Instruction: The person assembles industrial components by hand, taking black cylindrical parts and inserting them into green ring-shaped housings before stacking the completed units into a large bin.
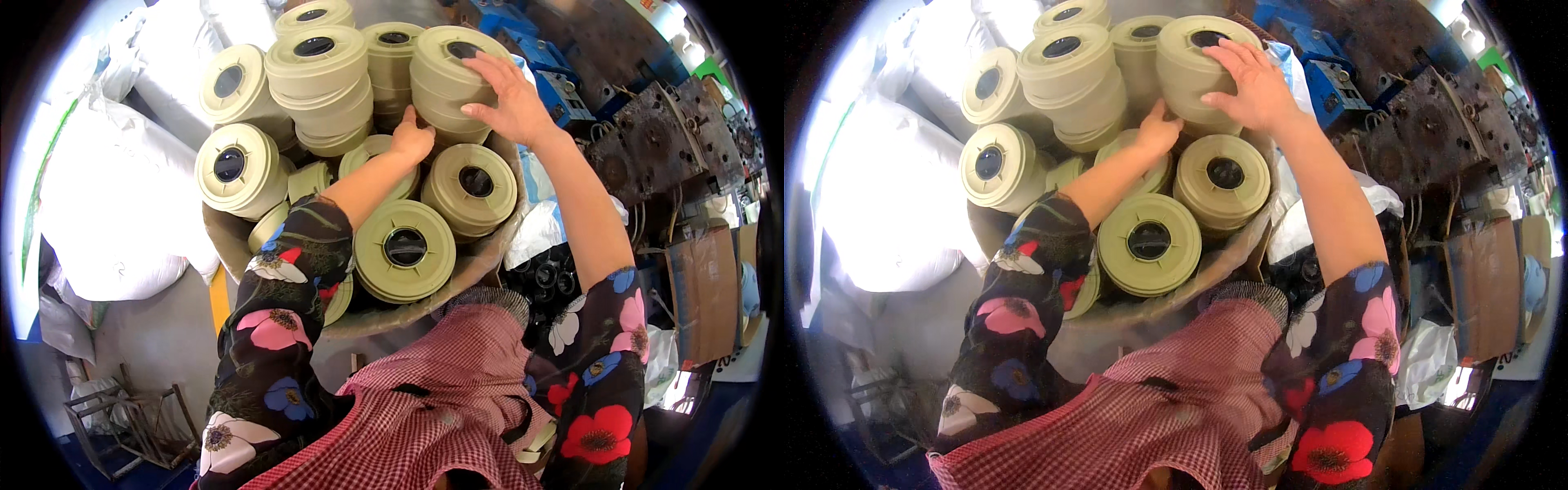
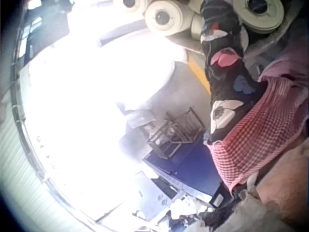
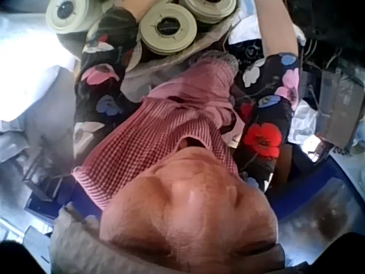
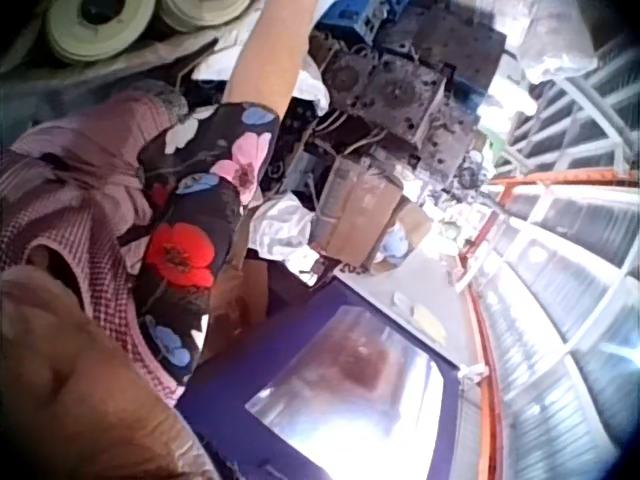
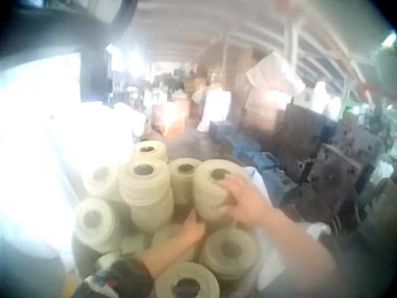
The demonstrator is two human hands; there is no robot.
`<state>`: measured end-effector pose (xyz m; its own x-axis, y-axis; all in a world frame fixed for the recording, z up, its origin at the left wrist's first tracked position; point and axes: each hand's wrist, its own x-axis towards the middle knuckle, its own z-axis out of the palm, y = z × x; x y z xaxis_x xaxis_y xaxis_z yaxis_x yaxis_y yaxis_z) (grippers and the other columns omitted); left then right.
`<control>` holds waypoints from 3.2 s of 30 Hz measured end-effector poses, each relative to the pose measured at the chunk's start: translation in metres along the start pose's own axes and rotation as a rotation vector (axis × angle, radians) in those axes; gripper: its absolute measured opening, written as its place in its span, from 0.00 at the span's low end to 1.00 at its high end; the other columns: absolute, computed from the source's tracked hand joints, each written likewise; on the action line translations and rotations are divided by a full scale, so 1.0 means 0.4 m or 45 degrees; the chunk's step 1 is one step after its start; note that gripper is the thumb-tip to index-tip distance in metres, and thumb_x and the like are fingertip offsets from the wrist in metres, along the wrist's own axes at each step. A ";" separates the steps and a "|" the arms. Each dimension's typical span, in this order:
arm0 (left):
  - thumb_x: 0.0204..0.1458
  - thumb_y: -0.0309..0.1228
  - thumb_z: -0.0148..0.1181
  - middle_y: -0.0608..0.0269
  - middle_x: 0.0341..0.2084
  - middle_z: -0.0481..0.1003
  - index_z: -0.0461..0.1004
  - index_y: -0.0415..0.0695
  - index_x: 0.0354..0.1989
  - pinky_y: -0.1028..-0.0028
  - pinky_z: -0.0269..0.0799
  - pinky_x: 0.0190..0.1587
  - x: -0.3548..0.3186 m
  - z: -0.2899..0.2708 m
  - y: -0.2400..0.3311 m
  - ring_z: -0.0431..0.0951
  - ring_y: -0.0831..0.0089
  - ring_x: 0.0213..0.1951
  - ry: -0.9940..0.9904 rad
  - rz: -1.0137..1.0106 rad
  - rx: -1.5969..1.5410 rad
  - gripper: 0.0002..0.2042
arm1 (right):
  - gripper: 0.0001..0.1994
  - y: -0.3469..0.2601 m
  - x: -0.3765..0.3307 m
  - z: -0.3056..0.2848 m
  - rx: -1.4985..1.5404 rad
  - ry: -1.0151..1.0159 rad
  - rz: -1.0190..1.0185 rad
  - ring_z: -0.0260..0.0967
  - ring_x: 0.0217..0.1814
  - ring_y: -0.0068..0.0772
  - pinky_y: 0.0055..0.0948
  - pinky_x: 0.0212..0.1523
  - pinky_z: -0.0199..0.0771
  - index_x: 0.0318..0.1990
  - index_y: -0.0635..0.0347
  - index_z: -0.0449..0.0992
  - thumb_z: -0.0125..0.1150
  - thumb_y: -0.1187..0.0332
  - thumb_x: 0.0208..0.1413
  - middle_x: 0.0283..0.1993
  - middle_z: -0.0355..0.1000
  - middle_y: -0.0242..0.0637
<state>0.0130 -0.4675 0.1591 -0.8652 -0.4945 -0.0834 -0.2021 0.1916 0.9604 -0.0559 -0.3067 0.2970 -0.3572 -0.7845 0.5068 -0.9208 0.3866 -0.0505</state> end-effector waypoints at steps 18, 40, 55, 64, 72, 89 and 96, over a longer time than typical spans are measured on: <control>0.58 0.28 0.48 0.57 0.57 0.62 0.55 0.38 0.61 0.74 0.54 0.59 -0.530 0.156 0.286 0.60 0.70 0.59 -0.466 0.568 -0.052 0.22 | 0.18 -0.238 -1.553 -0.254 -0.259 0.851 2.002 0.67 0.49 0.46 0.35 0.50 0.65 0.48 0.63 0.71 0.54 0.62 0.53 0.46 0.70 0.49; 0.40 0.45 0.63 0.48 0.48 0.67 0.72 0.47 0.48 0.65 0.66 0.53 -0.711 0.886 -0.130 0.69 0.54 0.51 -1.474 0.730 1.300 0.25 | 0.37 -0.454 -2.266 -0.132 -0.505 0.023 2.878 0.55 0.63 0.51 0.41 0.61 0.56 0.61 0.64 0.58 0.52 0.44 0.50 0.62 0.58 0.52; 0.45 0.32 0.64 0.59 0.24 0.74 0.73 0.35 0.33 0.77 0.71 0.30 -0.765 0.809 -0.049 0.73 0.76 0.25 -1.472 0.253 0.827 0.13 | 0.32 -0.621 -1.951 -0.219 -0.505 0.087 2.580 0.65 0.53 0.50 0.41 0.52 0.62 0.54 0.64 0.67 0.61 0.49 0.46 0.51 0.67 0.52; 0.46 0.25 0.62 0.63 0.41 0.72 0.76 0.36 0.32 0.79 0.68 0.41 -0.924 0.734 0.049 0.71 0.79 0.38 -1.850 0.107 0.022 0.07 | 0.33 -0.576 -1.736 -0.276 -0.032 0.342 2.910 0.65 0.51 0.47 0.40 0.52 0.61 0.51 0.68 0.66 0.66 0.54 0.39 0.48 0.68 0.51; 0.41 0.21 0.62 0.57 0.54 0.63 0.72 0.38 0.30 0.74 0.68 0.48 -1.036 0.648 0.099 0.69 0.74 0.47 -2.045 0.448 -0.134 0.07 | 0.23 -0.679 -1.528 -0.353 0.463 1.453 2.184 0.66 0.44 0.25 0.26 0.47 0.66 0.48 0.65 0.68 0.65 0.67 0.44 0.41 0.71 0.34; 0.50 0.32 0.61 0.59 0.44 0.72 0.62 0.37 0.55 0.76 0.72 0.44 -1.031 0.533 0.137 0.73 0.74 0.43 -2.250 -0.456 -0.184 0.25 | 0.43 -0.698 -1.330 -0.378 0.506 0.857 1.184 0.52 0.64 0.59 0.48 0.61 0.52 0.53 0.63 0.62 0.77 0.56 0.27 0.63 0.51 0.60; 0.54 0.34 0.56 0.62 0.34 0.72 0.60 0.36 0.57 0.81 0.72 0.35 -1.029 0.555 0.124 0.74 0.79 0.33 -2.264 -0.486 0.035 0.24 | 0.37 -0.702 -1.333 -0.336 1.103 1.128 1.557 0.62 0.54 0.36 0.33 0.48 0.66 0.58 0.62 0.58 0.69 0.59 0.40 0.55 0.59 0.45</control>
<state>0.2570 -0.0663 0.1821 -0.1762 0.8789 -0.4432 -0.4749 0.3185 0.8204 0.4143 0.0681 0.1564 -0.9385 0.3331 0.0909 -0.1234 -0.0778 -0.9893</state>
